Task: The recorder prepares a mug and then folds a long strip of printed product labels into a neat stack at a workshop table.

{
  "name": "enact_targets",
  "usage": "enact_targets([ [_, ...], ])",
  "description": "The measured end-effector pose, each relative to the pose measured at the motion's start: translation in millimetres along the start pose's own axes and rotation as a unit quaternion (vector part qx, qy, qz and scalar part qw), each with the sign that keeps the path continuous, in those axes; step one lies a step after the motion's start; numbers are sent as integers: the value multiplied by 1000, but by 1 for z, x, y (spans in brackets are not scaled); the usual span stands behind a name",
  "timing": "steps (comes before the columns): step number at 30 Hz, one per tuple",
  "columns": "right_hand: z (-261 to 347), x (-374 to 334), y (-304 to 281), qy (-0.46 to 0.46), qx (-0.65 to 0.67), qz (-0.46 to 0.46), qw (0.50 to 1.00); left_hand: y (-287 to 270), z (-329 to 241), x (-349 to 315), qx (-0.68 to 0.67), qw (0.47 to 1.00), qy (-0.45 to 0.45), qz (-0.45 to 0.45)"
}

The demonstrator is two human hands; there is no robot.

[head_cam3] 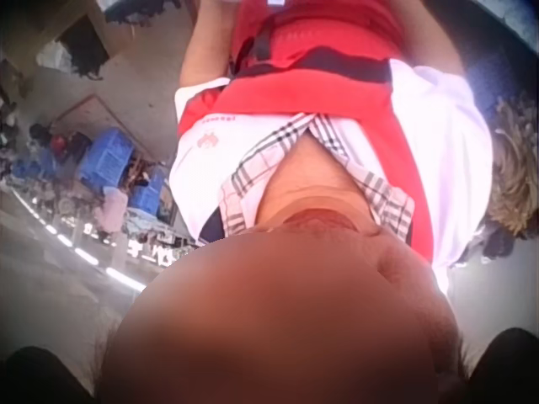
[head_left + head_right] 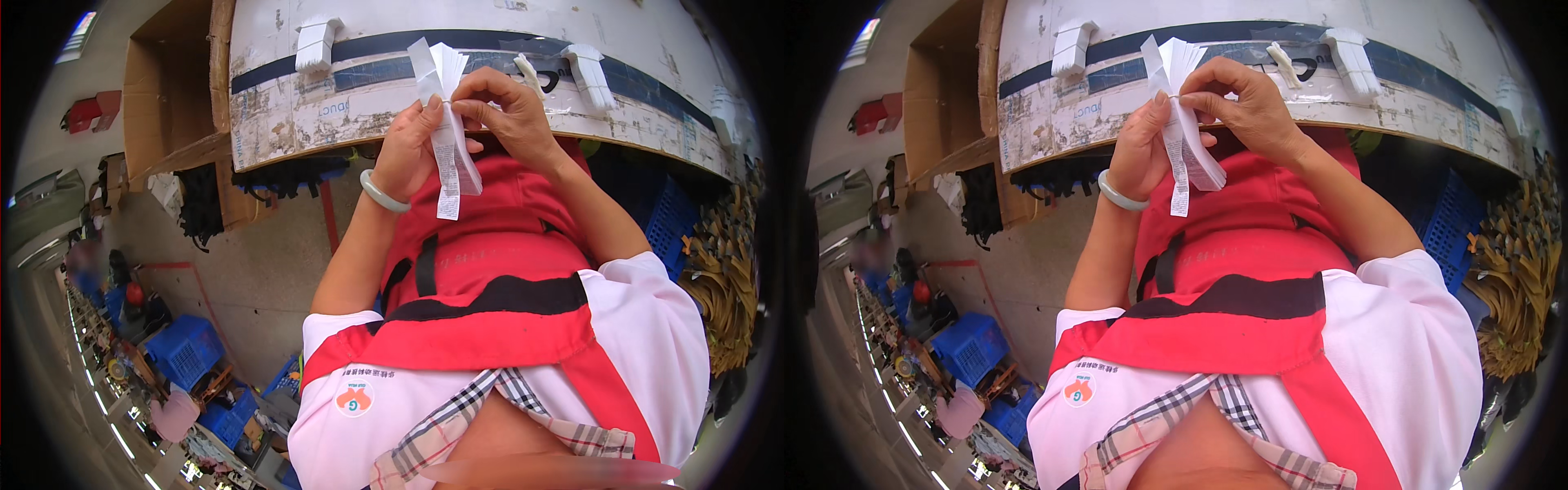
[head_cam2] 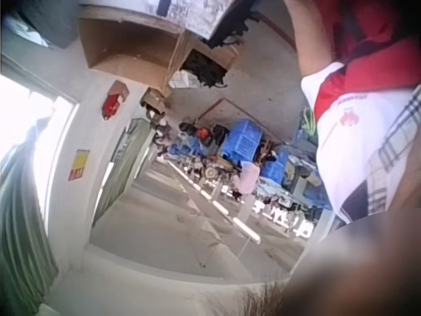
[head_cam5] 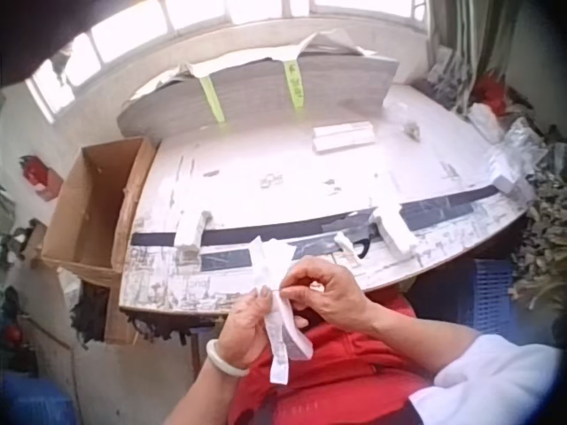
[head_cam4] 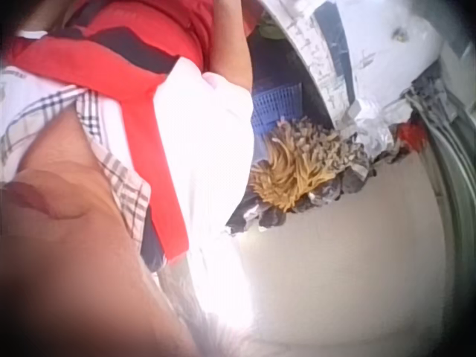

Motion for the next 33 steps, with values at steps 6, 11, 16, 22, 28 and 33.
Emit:
enact_targets([
  [6, -8, 7, 2, -99, -239, -15, 966, -11, 7, -1, 12, 1000, -8, -27],
  [11, -35, 80, -25, -101, -289, -114, 945, -16, 3, 2, -8, 998, -19, -64],
  [16, -87, 173, -69, -22, -375, -146, 915, -18, 11, -5, 1, 996, 3, -92],
  [22, -115, 191, -101, 0, -402, -147, 904, -22, 14, -3, 11, 995, 29, -97],
  [28, -35, 78, -41, 127, -118, 31, 984, -23, 19, -5, 49, 989, 76, -118],
  [33, -13, 39, -29, 156, -67, 71, 983, -10, 35, -1, 105, 986, 41, -121],
])
Point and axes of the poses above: each hand's wrist, its own x-axis towards the middle knuckle, its own y-axis out of the palm, z = x × y, the point moved 1 cm from there along x, towards the middle knuckle, and after that the axes turned 3 degrees about -x, right-handed, at the moved point
